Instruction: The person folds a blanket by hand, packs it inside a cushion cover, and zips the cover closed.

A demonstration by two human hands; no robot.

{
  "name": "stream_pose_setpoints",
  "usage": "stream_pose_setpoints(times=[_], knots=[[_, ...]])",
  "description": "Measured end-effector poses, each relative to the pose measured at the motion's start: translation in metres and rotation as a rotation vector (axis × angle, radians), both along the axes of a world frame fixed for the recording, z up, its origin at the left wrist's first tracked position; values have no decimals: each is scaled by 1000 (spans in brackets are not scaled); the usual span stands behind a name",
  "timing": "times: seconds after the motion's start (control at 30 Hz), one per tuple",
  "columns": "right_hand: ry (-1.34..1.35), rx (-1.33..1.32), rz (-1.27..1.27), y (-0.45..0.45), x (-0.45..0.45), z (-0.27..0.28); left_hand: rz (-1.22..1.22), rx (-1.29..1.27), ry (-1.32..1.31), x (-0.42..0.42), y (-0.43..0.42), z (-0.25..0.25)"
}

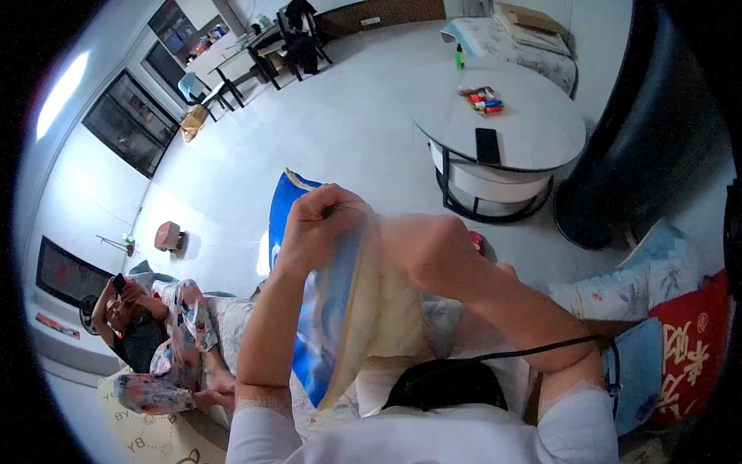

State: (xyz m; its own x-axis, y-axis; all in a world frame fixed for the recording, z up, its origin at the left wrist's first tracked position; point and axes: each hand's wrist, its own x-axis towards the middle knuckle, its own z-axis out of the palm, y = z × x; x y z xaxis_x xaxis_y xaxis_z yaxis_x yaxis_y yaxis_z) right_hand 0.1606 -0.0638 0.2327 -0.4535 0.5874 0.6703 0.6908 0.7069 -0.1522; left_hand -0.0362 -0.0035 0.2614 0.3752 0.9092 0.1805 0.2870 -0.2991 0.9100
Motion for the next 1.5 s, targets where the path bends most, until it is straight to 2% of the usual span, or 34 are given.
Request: stream_pose_setpoints(times=[0.07, 0.13, 0.17, 0.2, 0.27, 0.33, 0.4, 0.47, 0.5, 0.53, 0.63, 0.67, 0.7, 0.73, 0.77, 0.8, 0.83, 0.9, 0.93, 1.0, 1.03, 1.07, 1.1, 1.13, 1.2, 1.33, 1.4, 1.43, 1.5], knots=[[50, -44, 4, 4, -2, 1, 17, 53, 35, -6, -6, 16], [378, -122, 21, 8, -4, -13, 47, 105, -149, -13, -16, 31], [510, -410, 22, 3, -3, -26, 75, 138, -167, -15, -24, 42], [503, -760, 53, -7, -1, -26, 127, 180, -187, -20, -25, 46], [437, -848, 153, -15, -7, -36, 298, 234, -205, -25, -30, 56], [467, -924, 230, -16, -19, -28, 483, 430, -84, -33, -27, 76], [503, -1012, 307, -23, -46, -26, 568, 594, -276, -28, -14, 107], [782, -1036, 461, -40, -76, -31, 466, 653, 48, -7, -19, 138], [868, -1207, 460, -40, -84, -56, 388, 660, 158, 5, -9, 134], [963, -1373, 440, -40, -91, -82, 311, 662, 267, 18, 2, 124], [917, -1295, 274, -49, -101, -163, 298, 501, 419, 47, 43, 35], [1153, -1258, 217, -57, -103, -191, 280, 536, 554, 42, 53, -15], [1279, -1232, 175, -63, -98, -201, 296, 272, 562, 44, 34, -38], [1403, -1195, 135, -68, -93, -211, 269, 222, 514, 31, 23, -85], [1578, -1436, 38, -69, -85, -215, 265, 283, 559, 18, 6, -132], [1752, -1686, -68, -71, -79, -219, 170, 214, 692, 15, -28, -132], [1775, -1685, -87, -75, -75, -221, 231, 459, 535, 6, -58, -146], [1569, -1582, 70, -72, -68, -222, 447, 305, 649, -3, -109, -129], [1578, -1593, 59, -71, -71, -226, 450, 199, 731, -6, -130, -114], [988, -1365, -134, -62, -78, -226, 470, 85, 811, -15, -145, -106], [975, -1379, -124, -61, -80, -221, 496, 16, 853, -23, -149, -108], [901, -1161, -108, -60, -82, -216, 526, -51, 895, -27, -152, -109], [830, -936, -91, -57, -82, -203, 546, -11, 914, -27, -150, -106], [829, -938, -79, -51, -78, -186, 557, -12, 918, -30, -147, -107], [415, -368, -55, -46, -67, -163, 407, 29, 843, -34, -142, -113], [268, -501, 58, -53, -66, -169, 310, 3, 827, -33, -129, -115], [250, -570, 76, -54, -64, -169, 263, -162, 618, -38, -123, -109], [250, -568, 74, -53, -66, -169, 261, -160, 618, -41, -119, -105], [267, -596, 101, -55, -73, -165, 236, -468, 358, -45, -108, -96]])
